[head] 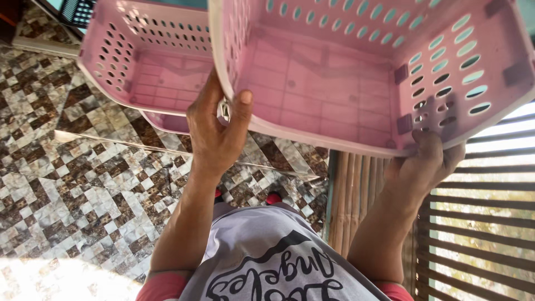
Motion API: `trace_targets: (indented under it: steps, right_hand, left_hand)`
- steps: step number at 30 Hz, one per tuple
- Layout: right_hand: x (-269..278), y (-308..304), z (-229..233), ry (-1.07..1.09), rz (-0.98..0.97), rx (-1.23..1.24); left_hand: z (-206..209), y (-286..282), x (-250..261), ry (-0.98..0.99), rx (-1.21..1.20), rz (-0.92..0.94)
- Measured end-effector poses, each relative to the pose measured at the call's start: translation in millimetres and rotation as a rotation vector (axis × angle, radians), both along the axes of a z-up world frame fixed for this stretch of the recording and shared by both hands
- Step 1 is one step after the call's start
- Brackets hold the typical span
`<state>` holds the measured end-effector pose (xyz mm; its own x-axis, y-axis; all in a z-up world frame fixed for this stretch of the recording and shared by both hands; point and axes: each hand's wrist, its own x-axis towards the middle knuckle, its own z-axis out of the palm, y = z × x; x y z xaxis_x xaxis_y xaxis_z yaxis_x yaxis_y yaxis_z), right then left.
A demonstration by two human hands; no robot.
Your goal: The person inserts small wooden slats into the side slots of pink plastic baskets to form handles. They then stack the baskets and continue inserting slats into the stacked units.
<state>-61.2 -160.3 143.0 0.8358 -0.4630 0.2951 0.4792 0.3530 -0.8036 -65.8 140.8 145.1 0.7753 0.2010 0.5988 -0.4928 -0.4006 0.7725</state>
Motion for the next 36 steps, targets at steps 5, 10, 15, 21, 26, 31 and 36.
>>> trace_targets:
  steps: [5,10,15,21,26,31,36]
  right_hand:
    - [43.9,85.3,15.8,-0.045,0.022,-0.160]
    - [77.7,196.5,16.7,-0.153,0.147,-0.130]
    - [95.0,290.2,24.8,-0.119,0.145,-0.162]
    - [97.6,362.4,19.3,-0.117,0.110,-0.194]
    - [102.5,381.5,5.8,-0.058,0.103,-0.236]
    - [108.1,379.1,-1.9,-0.085,0.136,-0.246]
    - [110.5,378.6,-10.6,-0.097,0.158,-0.231]
  left_hand:
    - [3.1,103.6,19.0,0.146,0.104,0.153]
    - [9.9,221.0,40.4,0.052,-0.042,-0.142]
    - [17.5,327.4,62.2,0.119,-0.093,-0.257]
    - [4.5,400.3,79.6,0.265,-0.153,-0.239]
    - [-24.5,423.5,87.3,0.349,-0.169,-0.170]
    - [-44.2,429.3,95.8,0.220,-0.174,-0.265]
    - [-50.0,430.1,95.9,0.231,-0.140,-0.220]
